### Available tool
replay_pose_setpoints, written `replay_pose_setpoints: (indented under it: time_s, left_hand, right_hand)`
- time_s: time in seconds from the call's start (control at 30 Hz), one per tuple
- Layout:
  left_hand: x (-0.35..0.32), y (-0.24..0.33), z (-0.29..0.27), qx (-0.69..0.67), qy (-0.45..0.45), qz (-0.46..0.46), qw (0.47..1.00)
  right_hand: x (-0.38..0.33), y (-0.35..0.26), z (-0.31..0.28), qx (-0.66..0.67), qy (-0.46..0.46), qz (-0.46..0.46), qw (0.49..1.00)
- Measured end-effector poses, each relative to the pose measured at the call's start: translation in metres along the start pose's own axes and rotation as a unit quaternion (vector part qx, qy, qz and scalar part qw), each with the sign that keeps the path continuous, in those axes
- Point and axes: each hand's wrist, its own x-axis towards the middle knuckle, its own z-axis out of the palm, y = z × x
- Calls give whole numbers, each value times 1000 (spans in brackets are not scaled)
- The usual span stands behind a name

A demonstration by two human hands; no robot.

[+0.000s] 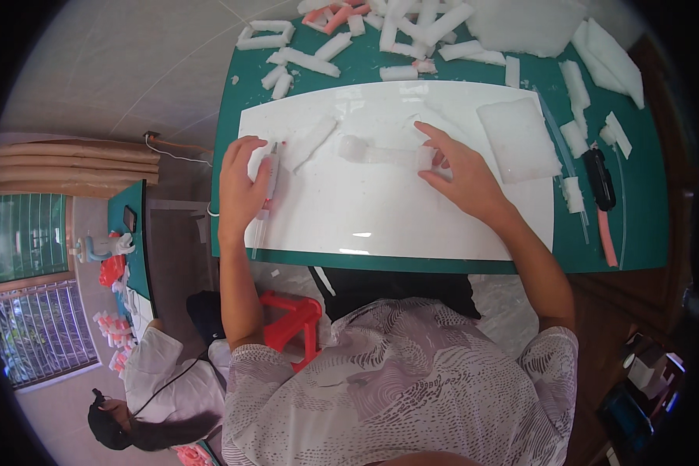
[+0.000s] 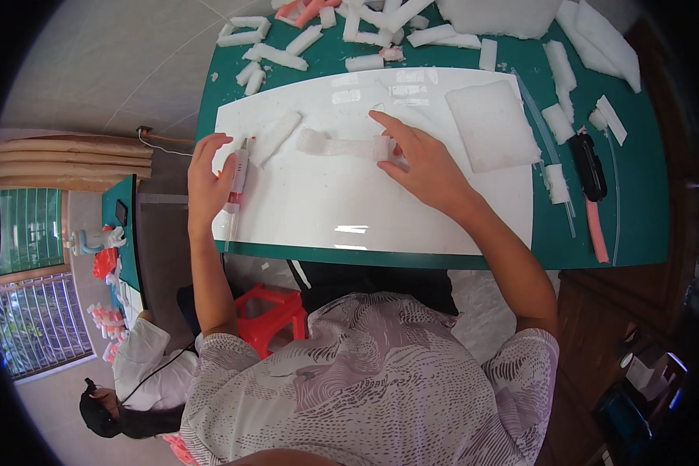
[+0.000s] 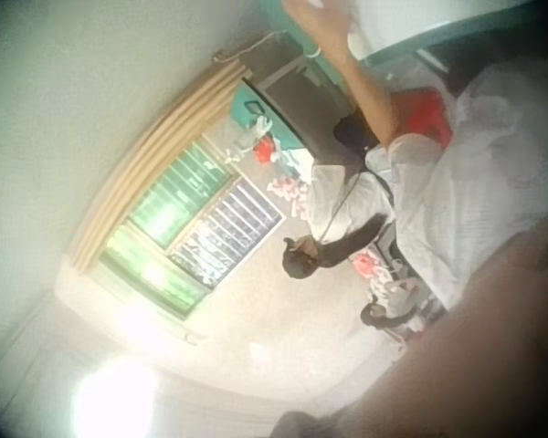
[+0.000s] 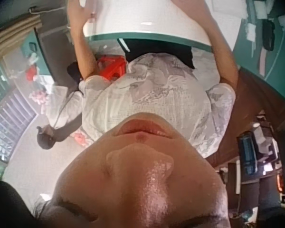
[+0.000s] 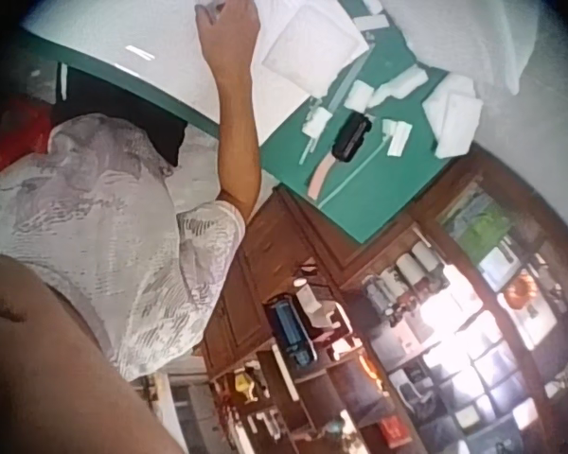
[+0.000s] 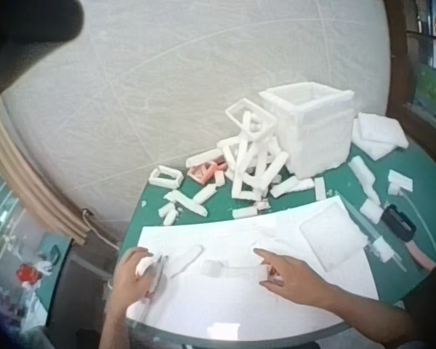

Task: The person applies hot glue to pieces of foam using a glue gun and presses the foam pieces together by hand to assemble a structure.

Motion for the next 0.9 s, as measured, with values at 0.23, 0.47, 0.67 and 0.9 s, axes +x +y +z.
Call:
replay_pose_setpoints:
  time_s: [0.23, 0.47, 0.67, 0.9]
  left_hand:
    - [24, 6, 18, 26, -35, 63, 997]
    - [53, 27, 51, 170, -181, 89, 965]
    - [61, 75, 26, 44, -99, 172, 979]
    - [53, 121, 47, 30, -213, 315, 924]
  right_hand:
    - [-3, 0, 1, 7, -1, 5, 1000]
    - [0, 10, 4, 27, 26, -43, 998]
    - [-1, 9, 2, 6, 20, -25, 999]
    - [2, 21, 6, 46, 32, -59, 997]
